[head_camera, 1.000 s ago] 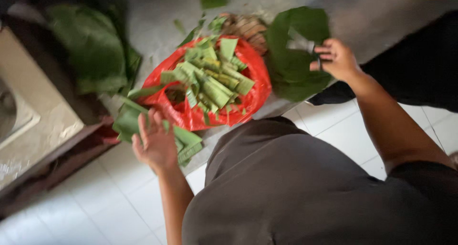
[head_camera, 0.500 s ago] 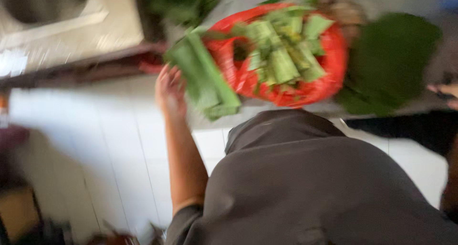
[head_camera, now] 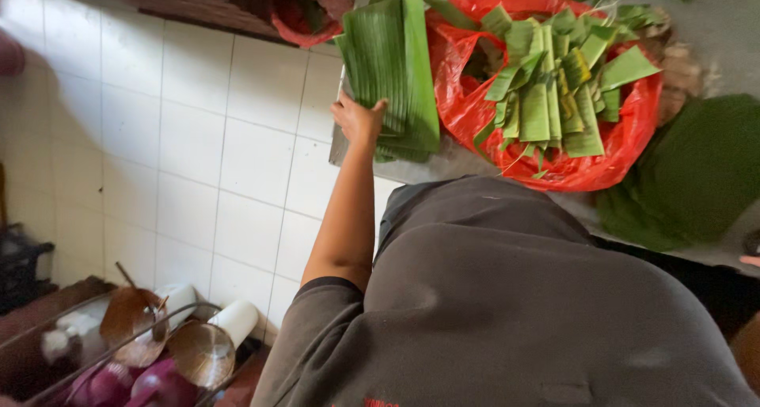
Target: The person prepares banana leaves by cutting them with scissors and stacking them on a table.
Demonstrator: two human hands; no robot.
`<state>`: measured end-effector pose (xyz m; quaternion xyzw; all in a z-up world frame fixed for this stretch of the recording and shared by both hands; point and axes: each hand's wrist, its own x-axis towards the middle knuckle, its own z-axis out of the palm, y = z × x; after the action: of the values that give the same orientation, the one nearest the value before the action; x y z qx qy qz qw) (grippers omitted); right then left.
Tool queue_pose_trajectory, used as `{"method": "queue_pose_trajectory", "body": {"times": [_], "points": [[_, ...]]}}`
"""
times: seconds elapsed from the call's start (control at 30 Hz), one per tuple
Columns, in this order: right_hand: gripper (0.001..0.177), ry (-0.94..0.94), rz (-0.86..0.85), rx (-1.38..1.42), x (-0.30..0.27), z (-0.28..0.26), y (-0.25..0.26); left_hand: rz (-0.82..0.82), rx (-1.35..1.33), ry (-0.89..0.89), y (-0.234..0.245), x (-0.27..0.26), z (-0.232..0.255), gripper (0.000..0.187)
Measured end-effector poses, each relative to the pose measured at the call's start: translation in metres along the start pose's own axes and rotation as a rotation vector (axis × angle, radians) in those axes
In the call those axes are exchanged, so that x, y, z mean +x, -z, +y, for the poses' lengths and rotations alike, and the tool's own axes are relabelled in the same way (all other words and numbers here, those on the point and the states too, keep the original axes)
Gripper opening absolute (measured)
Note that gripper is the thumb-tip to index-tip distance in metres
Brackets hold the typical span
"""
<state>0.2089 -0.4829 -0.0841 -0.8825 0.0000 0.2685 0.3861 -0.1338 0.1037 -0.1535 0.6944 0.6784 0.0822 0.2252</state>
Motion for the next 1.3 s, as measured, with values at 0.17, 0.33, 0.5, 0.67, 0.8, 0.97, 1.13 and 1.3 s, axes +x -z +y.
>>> {"method": "queue_pose_trajectory", "body": {"times": [0.17, 0.33, 0.5, 0.67, 0.8, 0.97, 1.13, 1.3], "points": [[0.077, 0.11, -0.271, 0.087, -0.023, -0.083, -0.036, -0.099, 0.101, 0.06, 0.019, -0.017, 0.039, 0.106], [0.076, 0.153, -0.484, 0.087, -0.044, -0.134, -0.077, -0.189, 0.077, 0.108, 0.015, -0.01, 0.034, 0.088], [0.077, 0.163, -0.569, 0.075, -0.052, -0.153, -0.093, -0.135, 0.095, 0.083, -0.002, -0.004, 0.022, 0.07], [0.077, 0.141, -0.594, 0.071, -0.056, -0.15, -0.091, -0.366, -0.448, 0.015, 0.005, 0.015, -0.011, 0.054], [0.078, 0.118, -0.613, 0.075, -0.06, -0.147, -0.086, -0.667, -0.936, 0.3, 0.059, 0.03, -0.018, 0.047], [0.079, 0.099, -0.637, 0.08, -0.058, -0.148, -0.086, -0.681, -1.089, 0.313, 0.135, 0.019, 0.001, 0.055], [0.081, 0.071, -0.661, 0.105, -0.054, -0.158, -0.087, -0.816, -1.315, 0.076, 0.177, 0.0, 0.025, 0.055], [0.083, 0.023, -0.684, 0.196, -0.045, -0.168, -0.08, -0.765, -1.308, -0.243, 0.203, -0.033, 0.077, 0.039]]}}
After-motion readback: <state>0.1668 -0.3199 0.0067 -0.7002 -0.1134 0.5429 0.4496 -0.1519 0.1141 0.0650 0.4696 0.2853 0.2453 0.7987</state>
